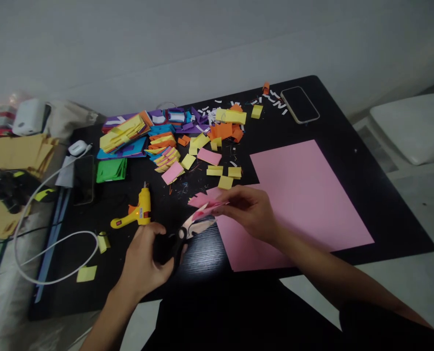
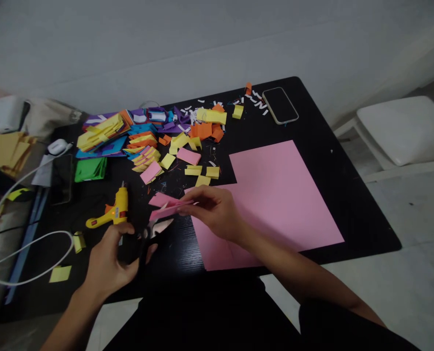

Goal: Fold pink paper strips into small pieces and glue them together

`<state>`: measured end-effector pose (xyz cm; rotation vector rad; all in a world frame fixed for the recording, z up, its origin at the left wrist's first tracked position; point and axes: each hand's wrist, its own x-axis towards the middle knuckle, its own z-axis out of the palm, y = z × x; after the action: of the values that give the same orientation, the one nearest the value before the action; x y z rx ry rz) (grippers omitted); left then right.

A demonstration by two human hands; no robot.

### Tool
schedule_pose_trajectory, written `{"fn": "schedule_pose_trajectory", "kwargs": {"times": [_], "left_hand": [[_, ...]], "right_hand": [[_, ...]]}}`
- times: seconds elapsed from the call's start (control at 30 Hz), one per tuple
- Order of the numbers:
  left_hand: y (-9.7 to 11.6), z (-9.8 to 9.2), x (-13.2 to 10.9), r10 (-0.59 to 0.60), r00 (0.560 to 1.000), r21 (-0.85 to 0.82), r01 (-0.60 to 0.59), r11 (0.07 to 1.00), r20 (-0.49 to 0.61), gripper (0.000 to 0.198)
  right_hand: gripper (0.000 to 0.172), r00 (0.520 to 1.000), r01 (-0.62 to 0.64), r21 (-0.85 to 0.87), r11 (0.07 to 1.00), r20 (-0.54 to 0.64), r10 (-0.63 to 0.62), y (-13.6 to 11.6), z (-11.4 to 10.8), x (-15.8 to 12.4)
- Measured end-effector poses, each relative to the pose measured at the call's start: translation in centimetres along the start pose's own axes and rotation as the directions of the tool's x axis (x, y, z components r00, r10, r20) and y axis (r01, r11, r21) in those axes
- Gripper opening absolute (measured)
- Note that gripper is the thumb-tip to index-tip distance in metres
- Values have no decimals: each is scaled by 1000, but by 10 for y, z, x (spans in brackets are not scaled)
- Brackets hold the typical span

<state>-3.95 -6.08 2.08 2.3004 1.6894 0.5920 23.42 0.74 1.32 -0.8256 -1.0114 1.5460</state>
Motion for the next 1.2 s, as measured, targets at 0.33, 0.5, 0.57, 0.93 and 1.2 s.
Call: {"fn": "schedule_pose_trajectory", "kwargs": {"times": [0.33,0.5,0.57,0.93,1.2], "left_hand": [[-5,0,15,208,975,110,-199,974,-73,25],[-7,7,13,215,974,114,-206,972,-73,22],[-8,8,13,213,974,113,-204,973,-74,23],[-7,6,12,181,983,85,-177,981,-40,22],[-9,8,11,142,990,6,-142,990,-4,21]], "right_hand": [[16,997,24,39,999,71,-27,2,1,-1],[17,997,-24,108,994,76,16,2,3,-2],[15,994,-70,143,987,90,57,3,3,-3],[17,992,-97,161,982,91,84,6,0,-2],[15,992,-112,141,984,73,103,6,-1,0]]}}
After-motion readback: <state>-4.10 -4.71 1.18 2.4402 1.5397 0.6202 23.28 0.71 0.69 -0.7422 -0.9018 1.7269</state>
